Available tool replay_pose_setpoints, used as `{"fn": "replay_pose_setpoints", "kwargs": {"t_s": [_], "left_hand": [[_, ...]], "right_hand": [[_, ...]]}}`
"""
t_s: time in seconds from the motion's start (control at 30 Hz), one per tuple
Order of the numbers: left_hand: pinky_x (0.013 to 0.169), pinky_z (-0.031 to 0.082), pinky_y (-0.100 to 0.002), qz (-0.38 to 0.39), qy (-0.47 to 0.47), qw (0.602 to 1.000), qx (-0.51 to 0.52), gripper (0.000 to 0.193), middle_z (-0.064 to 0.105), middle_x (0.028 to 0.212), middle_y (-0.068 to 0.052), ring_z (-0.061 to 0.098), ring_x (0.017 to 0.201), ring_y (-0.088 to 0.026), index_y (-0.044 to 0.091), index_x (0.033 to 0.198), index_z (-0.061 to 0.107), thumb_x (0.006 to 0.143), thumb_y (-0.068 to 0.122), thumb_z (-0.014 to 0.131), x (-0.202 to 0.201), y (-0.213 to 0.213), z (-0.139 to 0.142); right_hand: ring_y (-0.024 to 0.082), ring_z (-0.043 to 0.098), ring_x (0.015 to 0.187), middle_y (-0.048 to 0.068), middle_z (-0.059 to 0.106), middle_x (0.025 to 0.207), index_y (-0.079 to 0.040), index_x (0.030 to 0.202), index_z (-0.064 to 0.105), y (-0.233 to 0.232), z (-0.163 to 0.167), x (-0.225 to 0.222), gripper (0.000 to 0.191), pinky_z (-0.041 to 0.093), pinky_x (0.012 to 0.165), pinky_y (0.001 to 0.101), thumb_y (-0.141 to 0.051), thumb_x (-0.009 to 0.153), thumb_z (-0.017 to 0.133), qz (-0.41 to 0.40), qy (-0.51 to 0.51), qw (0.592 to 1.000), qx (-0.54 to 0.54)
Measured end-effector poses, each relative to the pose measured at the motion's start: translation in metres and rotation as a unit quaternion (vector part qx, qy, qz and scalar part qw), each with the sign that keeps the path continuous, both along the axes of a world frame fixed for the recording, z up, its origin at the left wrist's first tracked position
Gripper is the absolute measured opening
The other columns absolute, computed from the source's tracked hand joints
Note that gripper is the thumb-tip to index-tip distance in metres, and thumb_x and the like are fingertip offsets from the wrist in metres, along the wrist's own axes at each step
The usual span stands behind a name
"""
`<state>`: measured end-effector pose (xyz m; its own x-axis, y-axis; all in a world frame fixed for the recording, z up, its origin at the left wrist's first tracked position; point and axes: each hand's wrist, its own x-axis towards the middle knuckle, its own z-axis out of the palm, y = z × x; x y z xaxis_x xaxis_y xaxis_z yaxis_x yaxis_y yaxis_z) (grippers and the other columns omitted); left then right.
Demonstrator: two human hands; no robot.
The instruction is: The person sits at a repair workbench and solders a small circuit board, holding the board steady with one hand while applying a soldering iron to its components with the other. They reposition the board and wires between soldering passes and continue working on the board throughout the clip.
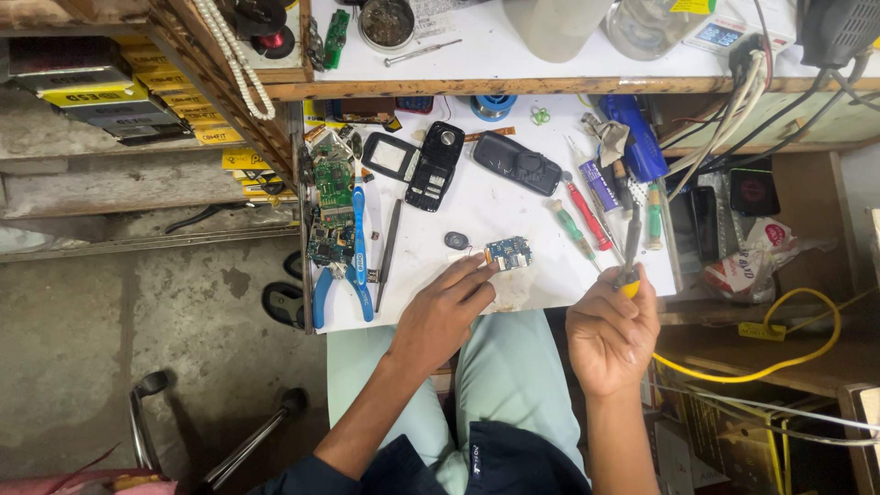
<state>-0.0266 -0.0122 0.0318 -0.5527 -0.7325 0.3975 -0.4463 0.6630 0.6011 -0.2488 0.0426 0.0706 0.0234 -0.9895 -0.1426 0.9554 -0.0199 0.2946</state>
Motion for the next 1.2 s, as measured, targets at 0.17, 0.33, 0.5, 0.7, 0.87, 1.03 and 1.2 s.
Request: {"fn": "replay_pose_setpoints", "kwargs": {"t_s": [0.17,0.33,0.5,0.7,0.87,1.03,1.2], "left_hand": [[0.103,0.053,-0.04,-0.002,0.002,1.0,0.003,0.026,0.068,0.132,-0.01,0.055,0.136,-0.028,0.001,0.096,0.064,0.072,-0.01,0.065,0.001,0.0,-0.002],[0.1,0.055,-0.039,0.026,0.046,0.998,0.032,0.027,0.071,0.127,-0.01,0.062,0.129,-0.029,0.001,0.098,0.065,0.075,-0.013,0.062,0.0,0.0,-0.002],[0.092,0.057,-0.041,0.053,0.153,0.981,0.111,0.021,0.074,0.12,-0.011,0.068,0.119,-0.034,0.0,0.103,0.066,0.085,-0.01,0.062,0.0,-0.004,-0.001],[0.087,0.058,-0.04,0.078,0.204,0.964,0.152,0.01,0.075,0.117,-0.013,0.071,0.109,-0.033,0.001,0.103,0.068,0.094,-0.002,0.065,-0.005,-0.011,0.006],[0.082,0.059,-0.04,0.09,0.192,0.969,0.13,0.011,0.076,0.107,-0.013,0.073,0.096,-0.034,0.002,0.103,0.069,0.092,0.001,0.067,-0.011,-0.018,0.011],[0.073,0.057,-0.042,0.094,0.143,0.975,0.144,0.011,0.074,0.097,-0.015,0.071,0.084,-0.036,0.003,0.101,0.069,0.09,0.002,0.068,-0.017,-0.025,0.018],[0.069,0.055,-0.044,0.1,0.118,0.978,0.143,0.007,0.071,0.087,-0.017,0.069,0.079,-0.037,0.002,0.095,0.069,0.088,0.003,0.068,-0.02,-0.033,0.019]], "right_hand": [[0.009,0.051,0.05,0.01,0.056,0.073,0.017,0.114,0.062,0.001,0.002,0.001,0.038,0.044,0.041,0.0181,-0.02,0.114,0.056,-0.005,0.006,1.0,0.006],[0.01,0.051,0.052,0.012,0.056,0.077,0.018,0.118,0.062,0.002,0.003,0.003,0.039,0.043,0.042,0.0192,-0.021,0.113,0.056,-0.019,0.024,0.999,0.015],[0.011,0.05,0.054,0.012,0.056,0.08,0.013,0.113,0.062,0.004,-0.006,0.001,0.035,0.045,0.045,0.0203,-0.022,0.114,0.056,-0.022,0.044,0.999,0.008],[0.014,0.055,0.07,0.01,0.061,0.085,0.006,0.099,0.061,0.0,-0.018,-0.003,0.033,0.046,0.05,0.0184,-0.025,0.109,0.064,-0.025,0.128,0.988,0.077],[0.018,0.058,0.083,0.008,0.064,0.087,-0.001,0.102,0.066,-0.009,-0.024,0.001,0.028,0.051,0.072,0.0276,-0.029,0.105,0.067,-0.061,0.236,0.96,0.136],[0.025,0.063,0.097,0.006,0.067,0.085,-0.004,0.1,0.068,-0.025,-0.024,0.011,0.03,0.05,0.096,0.0439,-0.034,0.101,0.068,-0.084,0.294,0.934,0.185],[0.025,0.065,0.103,0.006,0.068,0.083,-0.007,0.1,0.069,-0.033,-0.026,0.022,0.027,0.044,0.113,0.0582,-0.035,0.101,0.068,-0.081,0.321,0.926,0.181]]}}
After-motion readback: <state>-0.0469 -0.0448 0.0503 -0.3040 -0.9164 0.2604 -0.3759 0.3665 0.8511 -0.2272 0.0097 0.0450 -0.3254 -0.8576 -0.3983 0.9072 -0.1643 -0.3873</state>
